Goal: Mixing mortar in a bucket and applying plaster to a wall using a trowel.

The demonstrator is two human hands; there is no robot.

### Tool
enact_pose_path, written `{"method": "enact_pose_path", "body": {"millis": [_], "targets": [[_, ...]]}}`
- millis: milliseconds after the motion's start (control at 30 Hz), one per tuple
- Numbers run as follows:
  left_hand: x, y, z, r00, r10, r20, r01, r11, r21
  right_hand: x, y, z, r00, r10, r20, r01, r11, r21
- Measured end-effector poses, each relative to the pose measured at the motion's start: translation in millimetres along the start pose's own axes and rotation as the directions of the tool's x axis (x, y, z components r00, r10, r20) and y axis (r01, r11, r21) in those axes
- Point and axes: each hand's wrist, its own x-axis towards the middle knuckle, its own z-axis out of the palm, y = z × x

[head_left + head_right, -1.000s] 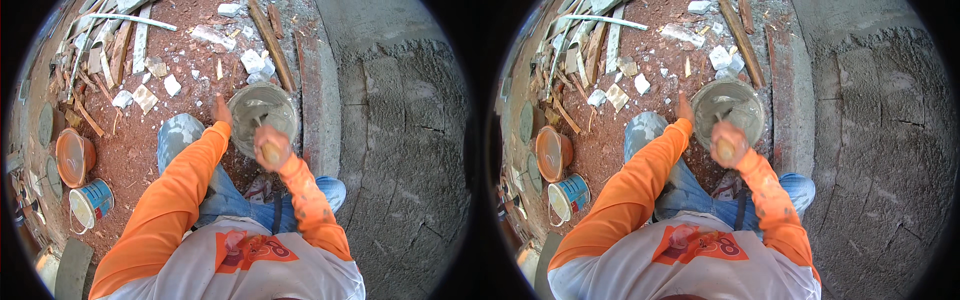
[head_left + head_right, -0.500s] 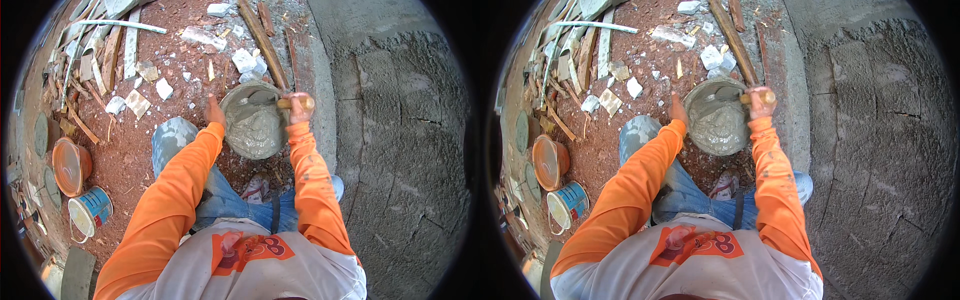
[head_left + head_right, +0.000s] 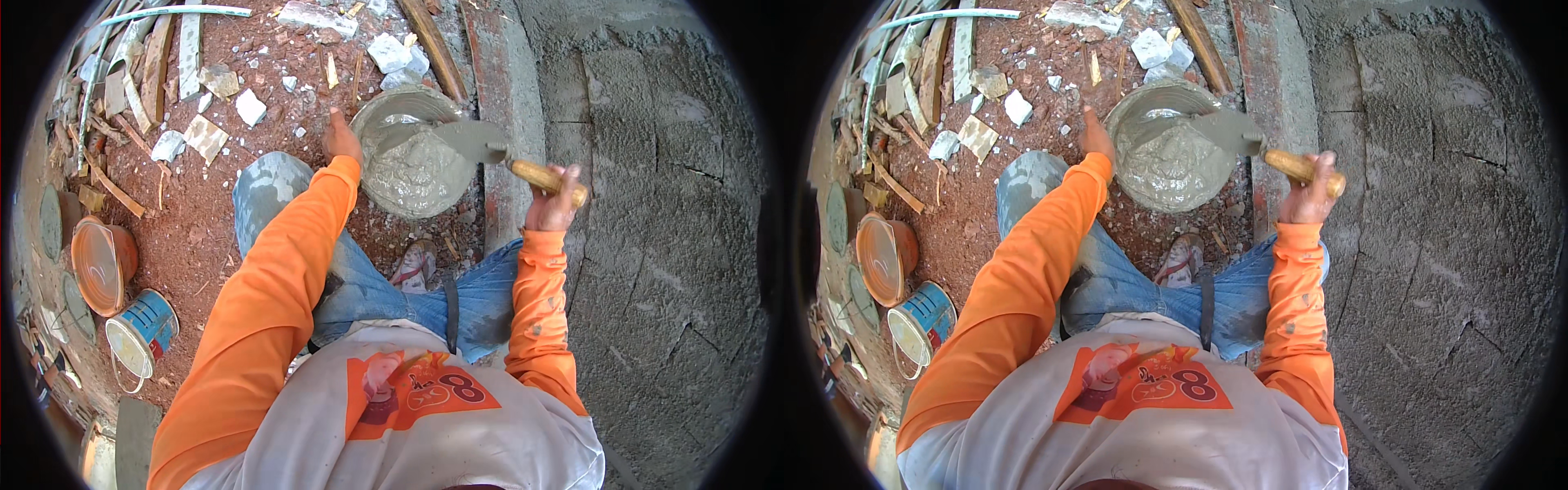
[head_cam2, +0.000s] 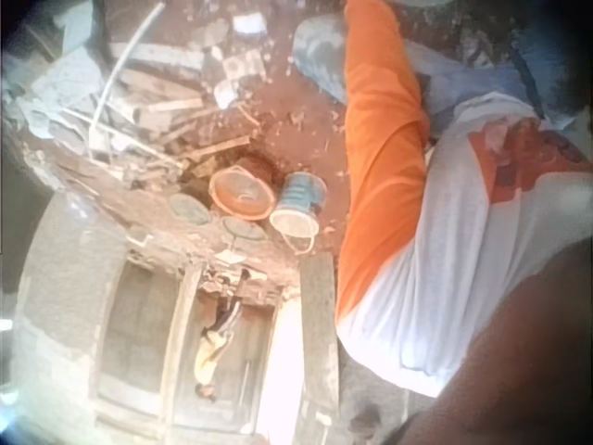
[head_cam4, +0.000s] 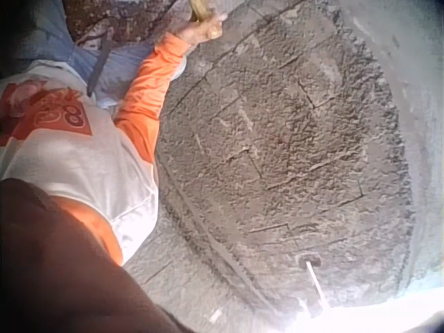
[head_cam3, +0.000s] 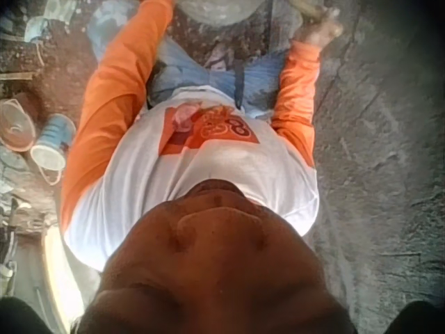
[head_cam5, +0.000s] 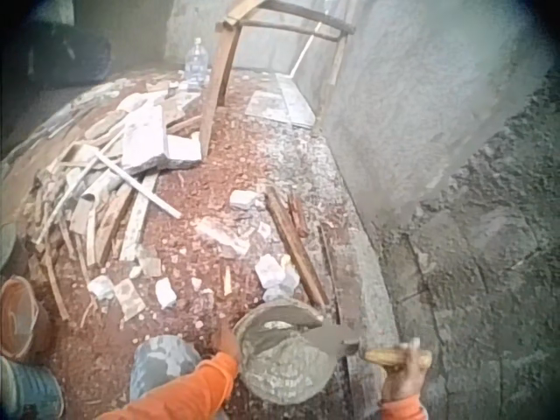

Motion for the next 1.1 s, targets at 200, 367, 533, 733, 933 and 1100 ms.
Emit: {"method": "enact_pose_path", "body": {"millis": [200,367,533,733,933,1100], "targets": [[-10.2,13.3,-2.3,1.000,-0.017,-0.016,0.017,0.999,0.031,-8.1,-51.7,-40.3,0.976,0.087,0.198,0.022,0.870,-0.493],[-19.8,18.9,-7.4,0.999,-0.051,0.005,0.051,0.999,0.001,8.4,-74.8,-46.6,0.974,0.016,0.226,0.107,0.846,-0.522],[-9.8,7.5,-6.2,0.999,-0.049,0.021,0.050,0.998,-0.045,28.5,-75.8,-72.5,0.930,0.179,0.321,0.090,0.735,-0.672],[-11.2,15.0,-5.5,0.997,-0.073,0.038,0.072,0.996,0.045,47.1,-85.3,-99.9,0.620,0.752,0.222,0.139,0.173,-0.975],[-1.5,1.7,-3.2,1.000,0.001,0.015,-0.001,1.000,-0.022,31.4,-38.9,-66.4,0.656,0.604,0.453,0.701,-0.265,-0.662],[-9.7,8.0,-6.6,1.000,-0.012,0.017,0.012,0.999,0.044,46.1,-51.6,-37.0,0.622,0.554,0.553,0.682,-0.037,-0.730]]}}
